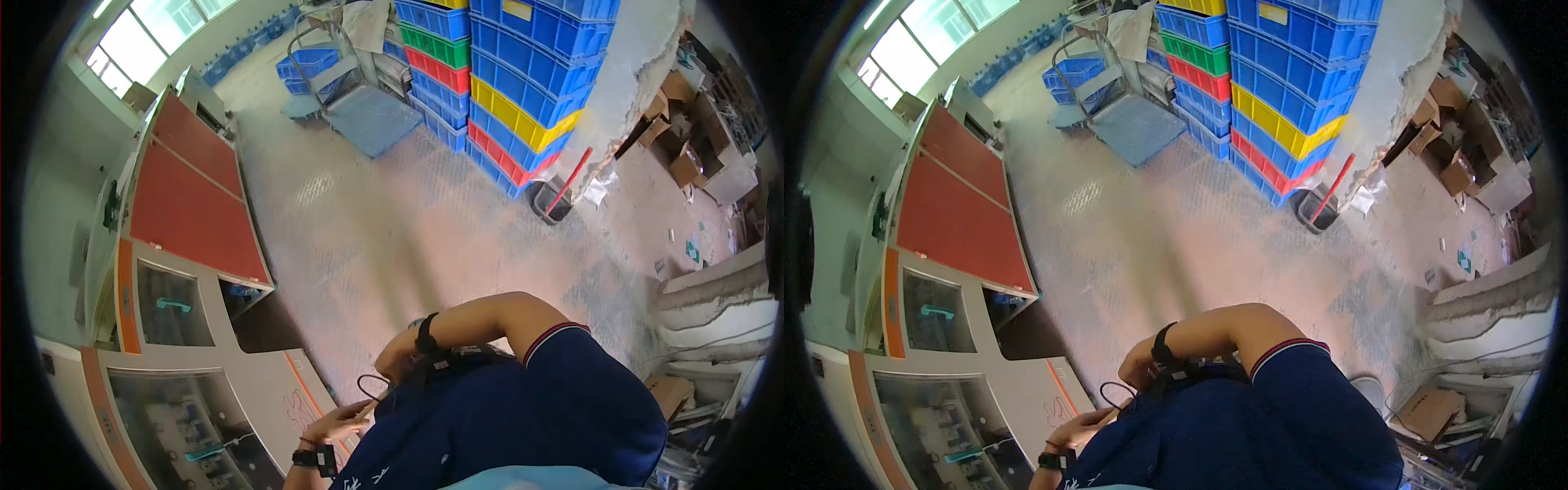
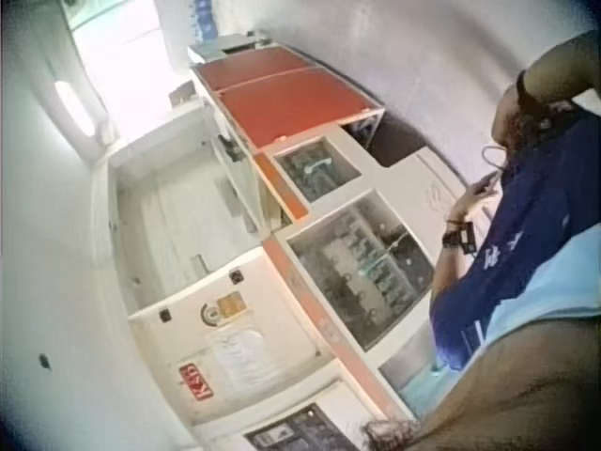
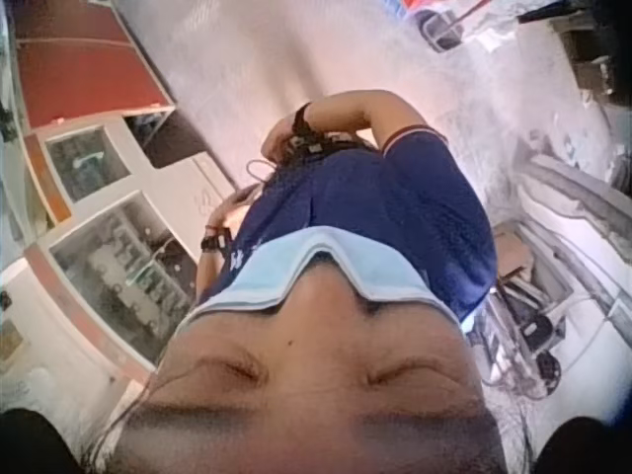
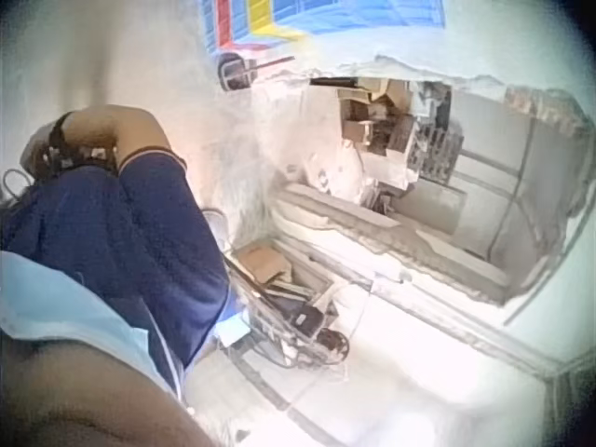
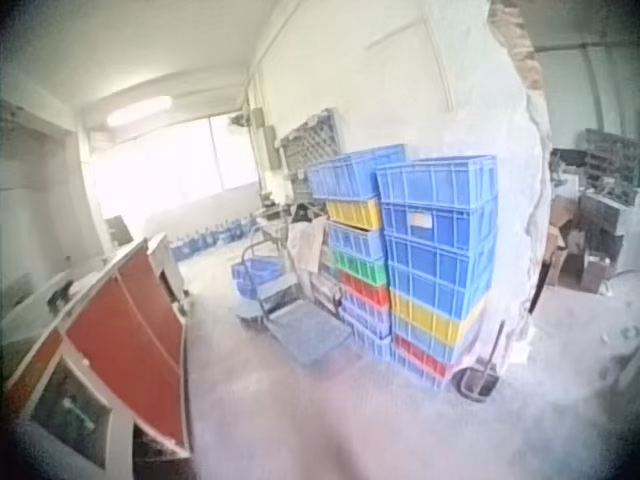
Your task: Cleaning an industrial machine area with an air blow gun and stacking grid-like electronic or metal components.
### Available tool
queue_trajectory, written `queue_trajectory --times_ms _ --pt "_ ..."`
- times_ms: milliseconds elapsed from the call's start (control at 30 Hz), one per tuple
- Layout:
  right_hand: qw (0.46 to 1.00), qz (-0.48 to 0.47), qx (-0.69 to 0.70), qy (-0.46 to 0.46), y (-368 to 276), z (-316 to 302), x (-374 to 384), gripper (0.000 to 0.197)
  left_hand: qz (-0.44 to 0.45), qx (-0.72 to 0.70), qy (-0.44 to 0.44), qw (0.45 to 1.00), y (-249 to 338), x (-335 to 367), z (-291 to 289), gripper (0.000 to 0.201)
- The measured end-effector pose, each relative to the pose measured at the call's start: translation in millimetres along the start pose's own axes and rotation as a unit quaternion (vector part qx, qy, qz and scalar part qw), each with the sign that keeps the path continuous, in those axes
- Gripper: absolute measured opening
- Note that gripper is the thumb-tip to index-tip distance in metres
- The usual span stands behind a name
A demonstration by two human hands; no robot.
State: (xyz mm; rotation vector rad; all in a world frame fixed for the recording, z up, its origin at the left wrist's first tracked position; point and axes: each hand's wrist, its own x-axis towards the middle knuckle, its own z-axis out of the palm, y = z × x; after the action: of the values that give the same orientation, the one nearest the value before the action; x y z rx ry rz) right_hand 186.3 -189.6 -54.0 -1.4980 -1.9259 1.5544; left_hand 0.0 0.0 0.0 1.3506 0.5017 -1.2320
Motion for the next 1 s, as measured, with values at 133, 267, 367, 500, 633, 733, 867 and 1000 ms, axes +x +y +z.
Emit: queue_trajectory --times_ms 133,267,367,500,633,733,867,1000 --pt "0.998 0.037 0.017 0.043 36 -46 -25 0.02 0.097 -0.048 -0.001 0.994 96 1 4 0.053" --pt "0.989 0.024 -0.056 0.137 56 -43 -32 0.021 0.037 -0.008 -0.047 0.998 127 27 -13 0.047" --pt "0.987 0.038 0.006 0.153 80 -46 -39 0.018 0.022 0.06 -0.088 0.994 170 36 -20 0.044" --pt "0.974 0.05 0.089 0.202 101 -56 -56 0.018 -0.048 0.074 -0.111 0.99 199 59 -37 0.04" --pt "0.962 -0.001 0.067 0.265 116 -69 -47 0.02 -0.111 0.18 -0.081 0.974 225 79 -51 0.042" --pt "0.961 -0.016 0.047 0.273 120 -83 -48 0.02 -0.021 0.24 -0.152 0.959 254 82 -32 0.042" --pt "0.97 0.06 0.058 0.229 115 -114 -73 0.026 0.057 0.303 -0.194 0.931 280 99 -30 0.045" --pt "0.963 0.073 0.162 0.201 132 -150 -115 0.029 0.012 0.261 -0.211 0.942 303 112 -89 0.058"
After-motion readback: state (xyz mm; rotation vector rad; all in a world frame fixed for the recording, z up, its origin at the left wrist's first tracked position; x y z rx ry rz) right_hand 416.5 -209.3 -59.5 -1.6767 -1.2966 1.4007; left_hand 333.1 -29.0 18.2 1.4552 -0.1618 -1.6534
